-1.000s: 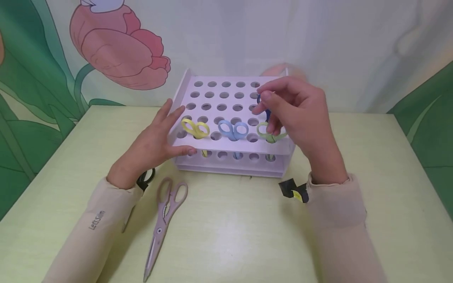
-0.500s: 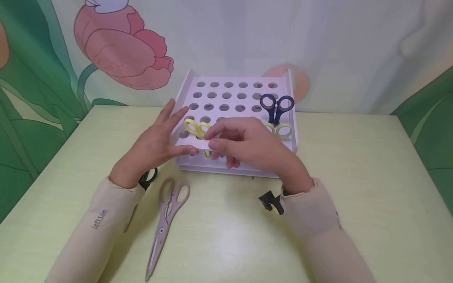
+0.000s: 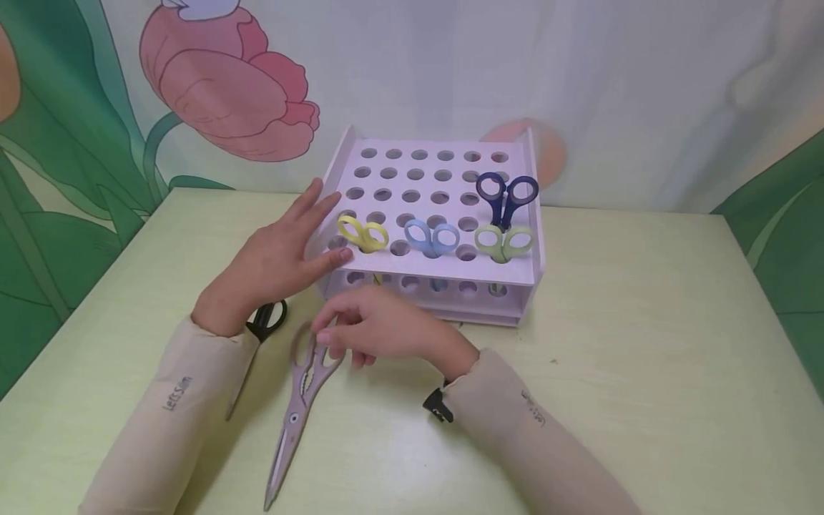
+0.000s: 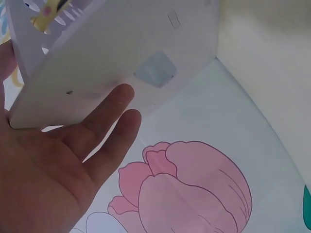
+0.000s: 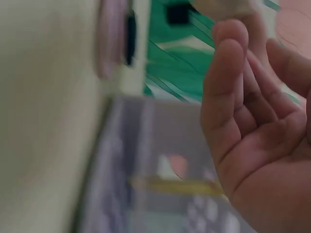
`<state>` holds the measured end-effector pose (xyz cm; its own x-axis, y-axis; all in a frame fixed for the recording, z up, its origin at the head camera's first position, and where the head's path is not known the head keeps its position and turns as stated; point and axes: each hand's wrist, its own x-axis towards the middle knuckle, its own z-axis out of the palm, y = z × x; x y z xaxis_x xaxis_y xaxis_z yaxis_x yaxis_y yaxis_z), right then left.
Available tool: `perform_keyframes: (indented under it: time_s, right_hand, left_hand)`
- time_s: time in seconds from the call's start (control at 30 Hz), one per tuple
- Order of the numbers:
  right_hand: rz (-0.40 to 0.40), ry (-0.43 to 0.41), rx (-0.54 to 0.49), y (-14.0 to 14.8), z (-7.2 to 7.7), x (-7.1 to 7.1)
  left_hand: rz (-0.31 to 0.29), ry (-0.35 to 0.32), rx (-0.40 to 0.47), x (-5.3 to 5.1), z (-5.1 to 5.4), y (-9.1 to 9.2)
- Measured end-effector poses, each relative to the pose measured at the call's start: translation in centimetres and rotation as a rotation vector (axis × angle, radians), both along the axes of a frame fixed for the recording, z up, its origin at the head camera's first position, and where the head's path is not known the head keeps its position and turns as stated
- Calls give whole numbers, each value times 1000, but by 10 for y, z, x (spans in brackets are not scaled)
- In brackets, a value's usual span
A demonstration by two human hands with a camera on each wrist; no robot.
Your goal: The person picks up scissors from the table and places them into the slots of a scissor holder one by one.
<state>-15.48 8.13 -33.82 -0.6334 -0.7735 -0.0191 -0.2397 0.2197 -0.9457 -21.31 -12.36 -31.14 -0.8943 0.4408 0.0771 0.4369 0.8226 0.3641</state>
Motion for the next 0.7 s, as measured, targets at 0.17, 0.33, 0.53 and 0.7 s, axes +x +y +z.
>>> perform_keyframes:
  time_s: [0.17,0.33,0.53,0.7]
  right_hand:
    - [-45,-64,-7,-19,-26,1]
    - [-101,-74,64,-31,-47,5]
    - [-145,101,212,-41,-58,10]
    - [-168,291,347,-50,-60,14]
  left_hand:
    - [-6,12,-14,-1,1,-2]
    - [-2,3,-5,-1,1,-2]
    - [5,1,1,-2,1,-1]
    - [20,-14,16,-2,0,-1]
